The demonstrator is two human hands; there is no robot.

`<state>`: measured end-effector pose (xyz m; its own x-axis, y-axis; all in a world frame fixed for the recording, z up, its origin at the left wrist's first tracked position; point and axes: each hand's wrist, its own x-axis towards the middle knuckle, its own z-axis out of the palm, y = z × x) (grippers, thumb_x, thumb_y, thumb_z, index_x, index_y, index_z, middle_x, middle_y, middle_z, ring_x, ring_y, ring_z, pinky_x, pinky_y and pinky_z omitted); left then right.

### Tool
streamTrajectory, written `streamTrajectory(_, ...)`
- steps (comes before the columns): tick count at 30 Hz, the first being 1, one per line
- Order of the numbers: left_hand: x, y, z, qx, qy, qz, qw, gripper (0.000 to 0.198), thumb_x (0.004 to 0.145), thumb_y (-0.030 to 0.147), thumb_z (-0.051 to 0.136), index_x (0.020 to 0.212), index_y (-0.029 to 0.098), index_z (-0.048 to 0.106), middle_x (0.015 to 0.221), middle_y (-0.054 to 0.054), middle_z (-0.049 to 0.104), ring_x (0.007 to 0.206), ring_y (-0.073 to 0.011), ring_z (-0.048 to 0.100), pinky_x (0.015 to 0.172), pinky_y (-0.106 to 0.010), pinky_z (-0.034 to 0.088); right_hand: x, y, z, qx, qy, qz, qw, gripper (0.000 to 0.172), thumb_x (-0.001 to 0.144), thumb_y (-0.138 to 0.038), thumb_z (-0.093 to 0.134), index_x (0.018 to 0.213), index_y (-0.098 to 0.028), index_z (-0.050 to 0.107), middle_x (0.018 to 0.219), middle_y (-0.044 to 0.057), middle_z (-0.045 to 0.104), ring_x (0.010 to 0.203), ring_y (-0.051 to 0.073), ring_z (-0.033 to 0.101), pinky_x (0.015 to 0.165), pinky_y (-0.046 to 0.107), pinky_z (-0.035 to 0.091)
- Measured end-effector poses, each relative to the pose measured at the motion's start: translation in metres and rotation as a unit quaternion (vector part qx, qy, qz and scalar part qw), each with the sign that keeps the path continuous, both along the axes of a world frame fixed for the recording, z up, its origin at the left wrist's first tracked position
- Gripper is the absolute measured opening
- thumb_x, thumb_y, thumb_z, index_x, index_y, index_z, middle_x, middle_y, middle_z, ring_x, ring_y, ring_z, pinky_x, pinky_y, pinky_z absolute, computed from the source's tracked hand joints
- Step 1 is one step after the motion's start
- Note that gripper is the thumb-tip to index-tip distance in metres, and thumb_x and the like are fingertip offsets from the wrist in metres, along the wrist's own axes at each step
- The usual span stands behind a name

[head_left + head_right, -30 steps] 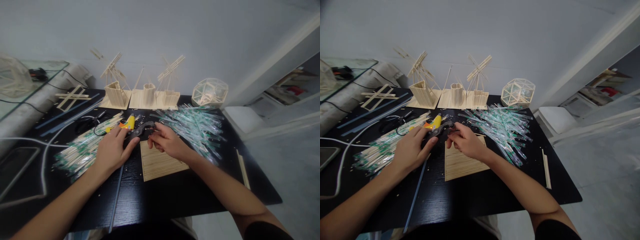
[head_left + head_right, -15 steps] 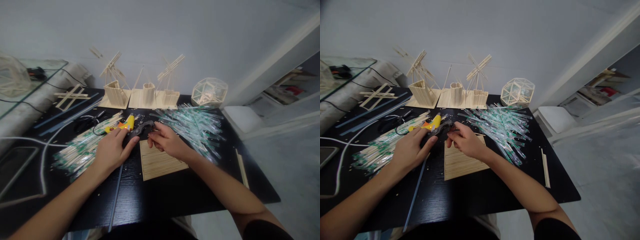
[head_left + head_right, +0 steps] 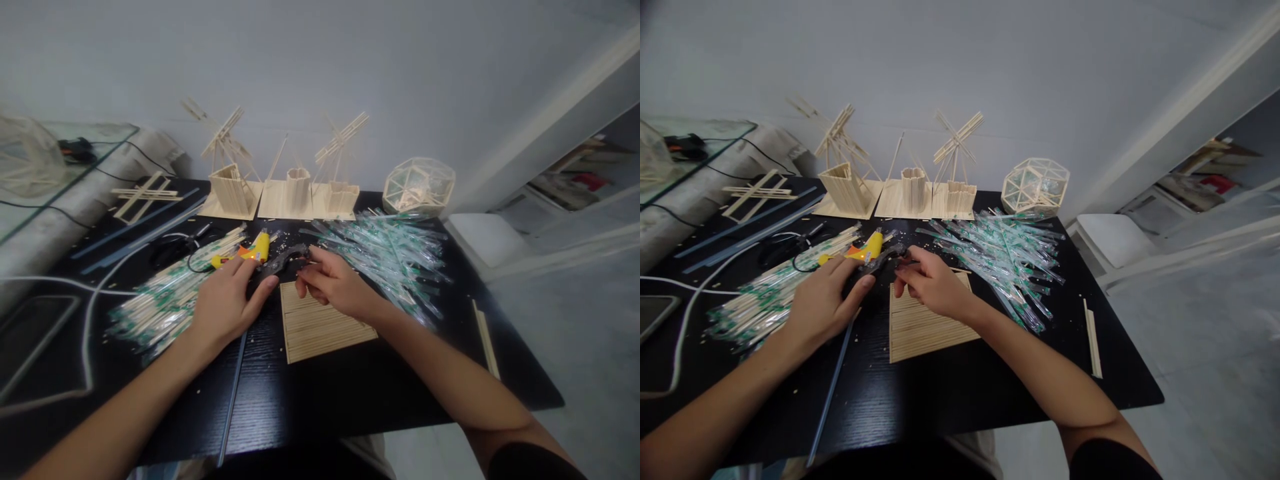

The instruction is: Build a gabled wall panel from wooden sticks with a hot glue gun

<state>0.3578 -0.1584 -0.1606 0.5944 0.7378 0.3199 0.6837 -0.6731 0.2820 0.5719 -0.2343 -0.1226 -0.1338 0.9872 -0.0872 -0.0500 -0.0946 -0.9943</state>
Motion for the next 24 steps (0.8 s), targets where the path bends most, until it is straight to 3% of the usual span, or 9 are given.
streamTrajectory(8,-0.001,0.003,0.004,-0.034,-0.022,0.021,0.999,0.065,0.102,0.068,0.026,0.105,0.017,0.066,0.101,-0.013,0.069,0.094,-0.0317,0.066,0.080,-0.040,0.048,0.010,0.002,0.004,0.044,-0.067,-0.011,0.997,0.008,0.101,-0.029,0.054,0.103,-0.021,0.057,0.070,-0.002,0.065,0.050,0.009,0.039,0.048,0.026,0.029)
streamTrajectory(11,-0.003,0.006,0.007,-0.096,-0.077,0.027,0.992,0.060,0.102,0.066,0.030,0.092,0.019,0.067,0.084,-0.008,0.068,0.079,-0.0268,0.064,0.071,-0.036,0.044,0.029,0.007,0.009,0.067,-0.153,-0.074,0.983,0.018,0.100,-0.025,0.052,0.116,-0.020,0.060,0.076,-0.001,0.069,0.053,0.010,0.041,0.051,0.027,0.031)
streamTrajectory(14,-0.002,0.009,0.007,-0.189,-0.158,0.036,0.968,0.060,0.101,0.066,0.034,0.081,0.021,0.067,0.067,-0.003,0.064,0.066,-0.0221,0.060,0.063,-0.033,0.041,0.052,0.016,0.010,0.079,-0.200,-0.151,0.965,0.020,0.098,-0.021,0.049,0.111,-0.019,0.064,0.080,0.000,0.071,0.057,0.011,0.043,0.056,0.027,0.034)
streamTrajectory(17,0.002,0.008,0.007,-0.318,-0.238,0.059,0.916,0.068,0.098,0.072,0.032,0.071,0.021,0.068,0.058,-0.004,0.060,0.053,-0.0202,0.054,0.052,-0.032,0.039,0.070,0.025,0.003,0.091,-0.232,-0.175,0.953,0.017,0.095,-0.018,0.053,0.106,-0.018,0.067,0.090,0.003,0.071,0.063,0.012,0.049,0.061,0.029,0.039)
streamTrajectory(20,0.007,0.006,0.009,-0.398,-0.282,0.076,0.870,0.075,0.094,0.078,0.029,0.062,0.022,0.067,0.050,-0.005,0.054,0.044,-0.0188,0.048,0.044,-0.030,0.037,0.075,0.031,-0.011,0.106,-0.338,-0.184,0.917,0.011,0.094,-0.016,0.060,0.100,-0.017,0.069,0.096,0.006,0.068,0.076,0.016,0.059,0.072,0.032,0.045)
streamTrajectory(23,0.009,0.005,0.011,-0.409,-0.293,0.078,0.861,0.077,0.089,0.083,0.032,0.058,0.021,0.066,0.048,-0.006,0.053,0.042,-0.0184,0.048,0.041,-0.029,0.037,0.068,0.034,-0.032,0.127,-0.509,-0.147,0.839,0.009,0.096,-0.013,0.062,0.093,-0.016,0.069,0.095,0.009,0.067,0.090,0.021,0.062,0.084,0.035,0.047)
streamTrajectory(24,0.009,0.005,0.011,-0.410,-0.295,0.076,0.860,0.077,0.087,0.084,0.034,0.058,0.021,0.067,0.048,-0.006,0.054,0.041,-0.0183,0.048,0.041,-0.029,0.036,0.064,0.035,-0.038,0.128,-0.529,-0.130,0.829,0.011,0.095,-0.010,0.062,0.090,-0.016,0.069,0.093,0.009,0.067,0.091,0.022,0.061,0.085,0.035,0.046)
